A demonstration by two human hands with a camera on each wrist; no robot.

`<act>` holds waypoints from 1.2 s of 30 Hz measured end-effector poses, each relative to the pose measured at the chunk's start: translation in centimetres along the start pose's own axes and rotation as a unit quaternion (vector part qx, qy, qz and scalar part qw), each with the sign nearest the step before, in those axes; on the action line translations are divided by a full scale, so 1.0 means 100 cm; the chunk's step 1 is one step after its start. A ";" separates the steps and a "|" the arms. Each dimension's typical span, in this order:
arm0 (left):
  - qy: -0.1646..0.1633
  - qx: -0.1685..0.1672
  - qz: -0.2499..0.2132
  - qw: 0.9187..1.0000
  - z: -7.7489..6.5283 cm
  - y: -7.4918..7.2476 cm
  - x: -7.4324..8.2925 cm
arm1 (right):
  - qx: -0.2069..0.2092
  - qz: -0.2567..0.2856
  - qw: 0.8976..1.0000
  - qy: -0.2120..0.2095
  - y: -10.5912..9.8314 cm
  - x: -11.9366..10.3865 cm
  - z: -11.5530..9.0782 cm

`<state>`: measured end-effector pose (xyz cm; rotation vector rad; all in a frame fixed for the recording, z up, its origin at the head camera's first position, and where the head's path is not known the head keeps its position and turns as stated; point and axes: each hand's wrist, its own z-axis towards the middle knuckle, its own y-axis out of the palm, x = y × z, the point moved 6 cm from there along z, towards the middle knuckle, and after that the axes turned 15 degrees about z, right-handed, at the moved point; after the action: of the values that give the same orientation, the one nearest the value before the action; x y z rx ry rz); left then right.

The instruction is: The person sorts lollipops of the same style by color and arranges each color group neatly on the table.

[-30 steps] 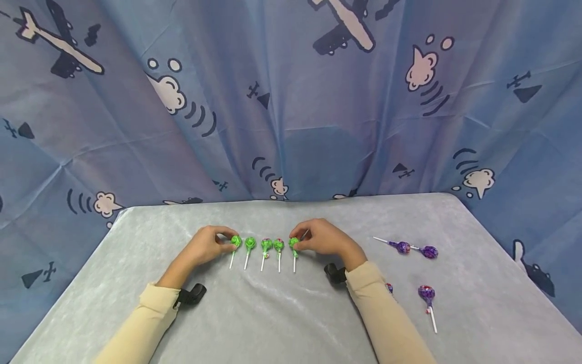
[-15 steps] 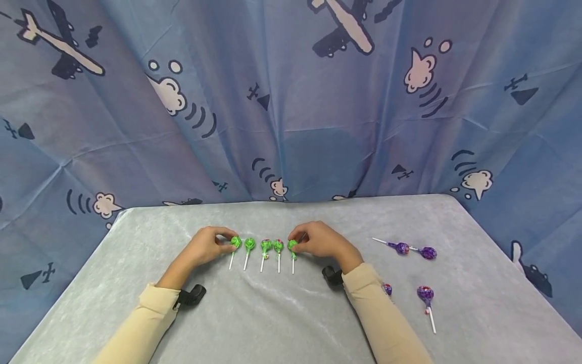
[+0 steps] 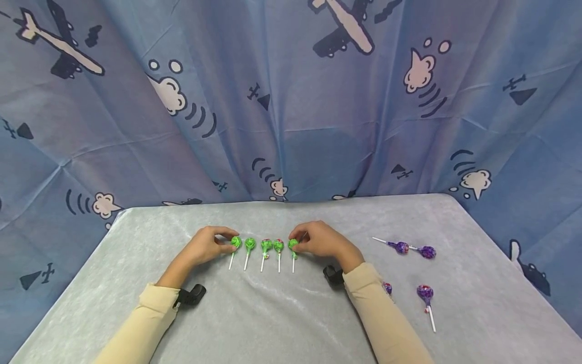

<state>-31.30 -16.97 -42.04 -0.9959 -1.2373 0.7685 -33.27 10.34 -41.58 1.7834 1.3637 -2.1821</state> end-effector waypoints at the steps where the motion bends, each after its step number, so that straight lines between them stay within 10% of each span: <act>1: 0.002 -0.001 -0.002 1.000 0.000 0.000 0.000 | 0.000 -0.001 1.000 0.001 0.000 0.000 0.000; 17: 0.000 -0.006 0.003 1.000 0.000 0.000 -0.002 | 0.040 -0.024 0.999 -0.011 -0.048 -0.005 -0.032; 36: -0.007 -0.001 0.004 1.000 -0.001 -0.001 -0.001 | 0.098 -0.132 0.981 0.100 -0.128 0.016 -0.122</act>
<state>-31.21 -17.10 -42.02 -0.9999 -1.2467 0.7806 -30.65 26.55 -34.78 2.0469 1.5560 -2.3971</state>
